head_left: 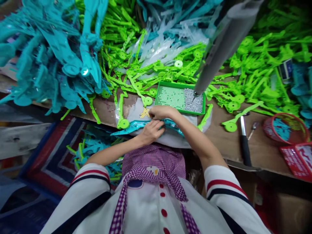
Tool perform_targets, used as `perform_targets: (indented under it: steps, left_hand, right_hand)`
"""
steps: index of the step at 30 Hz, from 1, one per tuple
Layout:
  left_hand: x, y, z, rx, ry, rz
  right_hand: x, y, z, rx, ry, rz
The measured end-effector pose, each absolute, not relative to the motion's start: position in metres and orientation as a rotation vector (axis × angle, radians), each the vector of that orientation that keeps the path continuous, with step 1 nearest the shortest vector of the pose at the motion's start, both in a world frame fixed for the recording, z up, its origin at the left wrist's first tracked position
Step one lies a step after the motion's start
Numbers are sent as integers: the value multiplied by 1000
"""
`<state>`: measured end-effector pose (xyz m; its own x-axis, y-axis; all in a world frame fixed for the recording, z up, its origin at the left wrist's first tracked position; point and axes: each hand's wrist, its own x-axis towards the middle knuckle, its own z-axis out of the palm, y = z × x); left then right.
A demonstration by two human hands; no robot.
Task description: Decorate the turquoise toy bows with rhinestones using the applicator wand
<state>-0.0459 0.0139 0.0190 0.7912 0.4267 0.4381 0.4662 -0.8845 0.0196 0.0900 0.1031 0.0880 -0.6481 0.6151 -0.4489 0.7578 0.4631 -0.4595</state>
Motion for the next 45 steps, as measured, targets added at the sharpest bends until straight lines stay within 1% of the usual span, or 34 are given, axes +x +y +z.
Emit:
perform_targets:
  steps: [6,7,10,14,19,22,25,29,32,35,38,45]
  left_hand:
    - [-34,14,39,-3075,-750,-195]
    - [-30,13,41,-3097,-770,-154]
    - [-24,18,41,-3164,-785,-137]
    - [-32,23,35,-3124,-878,-297]
    - [-45,4,19,-3013,-1159,-546]
    - [-55,-9,9,-2999,-1297,-681]
    - [-70,-28,5,-2893,-1502,-935]
    - [-93,-62,6,-2617,-1811,-1306]
    - [-109,-85,2,-2553,-1849,-1397]
    - [-121,-103,-5,-2643,-1827,-1341]
    - [-130,-117,-13,-2793,-1828,-1185]
    - [-145,-141,-32,-3082,-1942,-834]
  right_hand:
    - [102,107,78,1102,2565,-1000]
    - [106,104,77,1133,2560,-1029]
    - [120,94,67,1233,2616,-1246]
    - [142,77,53,1652,2908,-1097]
    - [150,28,52,1850,3010,-1249]
    - [148,2,51,1962,3081,-1239]
    - [152,-22,48,2205,3016,-1274]
    - [160,-60,35,2442,2815,-1481]
    - [161,-85,22,2489,2749,-1527]
    - [157,-104,14,2546,2715,-1544]
    - [148,-120,12,2517,2697,-1608]
    - [111,-145,-5,2046,2669,-1856]
